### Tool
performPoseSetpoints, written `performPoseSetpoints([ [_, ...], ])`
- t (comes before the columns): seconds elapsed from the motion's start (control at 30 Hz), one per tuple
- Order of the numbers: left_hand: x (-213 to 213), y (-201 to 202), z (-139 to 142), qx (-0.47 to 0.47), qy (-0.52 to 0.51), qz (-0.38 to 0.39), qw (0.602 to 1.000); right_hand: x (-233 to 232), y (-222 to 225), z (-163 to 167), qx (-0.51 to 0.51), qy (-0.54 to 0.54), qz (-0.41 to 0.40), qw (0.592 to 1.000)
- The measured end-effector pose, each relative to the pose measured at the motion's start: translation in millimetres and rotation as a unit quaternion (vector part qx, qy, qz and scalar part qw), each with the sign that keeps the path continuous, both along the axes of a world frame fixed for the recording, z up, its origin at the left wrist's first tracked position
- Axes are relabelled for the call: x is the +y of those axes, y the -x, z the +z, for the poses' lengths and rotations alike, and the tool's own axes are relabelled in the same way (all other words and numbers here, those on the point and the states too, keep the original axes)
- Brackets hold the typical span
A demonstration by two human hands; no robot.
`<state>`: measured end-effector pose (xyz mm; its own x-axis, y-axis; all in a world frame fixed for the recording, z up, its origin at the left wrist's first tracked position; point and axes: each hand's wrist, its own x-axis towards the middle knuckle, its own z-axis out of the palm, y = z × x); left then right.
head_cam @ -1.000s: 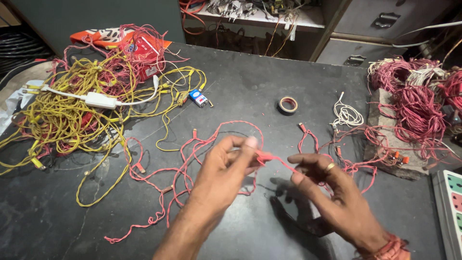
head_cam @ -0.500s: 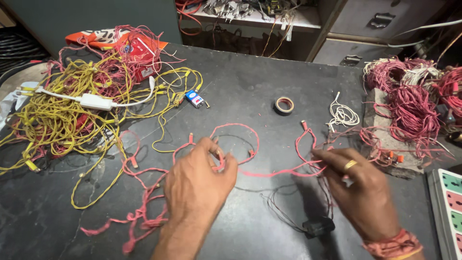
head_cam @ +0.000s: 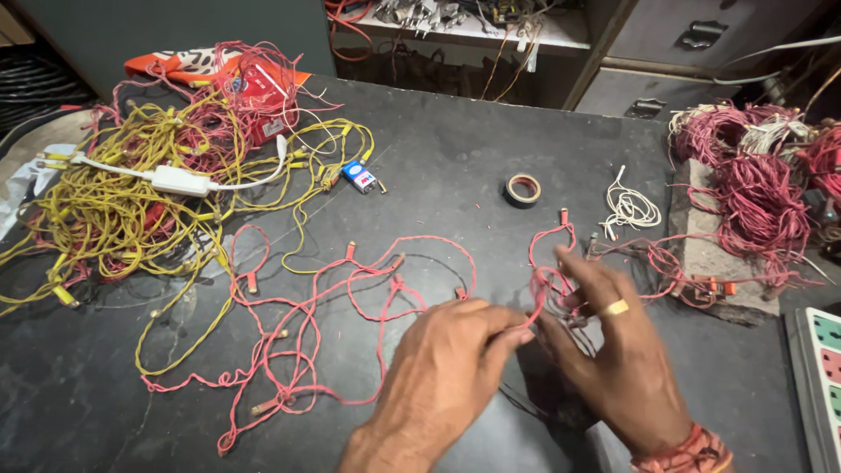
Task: The person untangles a red LED light string, uses wire cutters to strip the ends of the power cord, and plugs the string into a power strip. The LEDs light up purple after connection.
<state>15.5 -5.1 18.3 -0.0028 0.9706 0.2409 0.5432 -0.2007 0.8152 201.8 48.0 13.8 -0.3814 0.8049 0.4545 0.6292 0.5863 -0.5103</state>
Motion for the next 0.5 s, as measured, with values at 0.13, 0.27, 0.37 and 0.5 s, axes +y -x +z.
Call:
performPoseSetpoints([
  [0.13, 1.2, 7.1, 1.9, 0.012, -0.026, 0.021, 0.999, 9.7, -10.0, -1.0, -0.010, 0.095, -0.067, 0.993],
  [0.27, 0.3, 6.2, 3.2, 0.031, -0.040, 0.013, 0.999, 15.2, -21.3, -7.2, 0.018, 0.169, -0.109, 0.979],
  [0.37, -2.3, 3.3, 2.6, 0.056, -0.008, -0.011, 0.998, 19.9, -27.1, -13.6, 0.059, 0.165, -0.100, 0.980],
  [0.5, -3.6, 0.9, 0.5, 0.076, -0.066, 0.010, 0.995, 24.5, -35.0, -20.0, 0.067, 0.169, -0.103, 0.978],
])
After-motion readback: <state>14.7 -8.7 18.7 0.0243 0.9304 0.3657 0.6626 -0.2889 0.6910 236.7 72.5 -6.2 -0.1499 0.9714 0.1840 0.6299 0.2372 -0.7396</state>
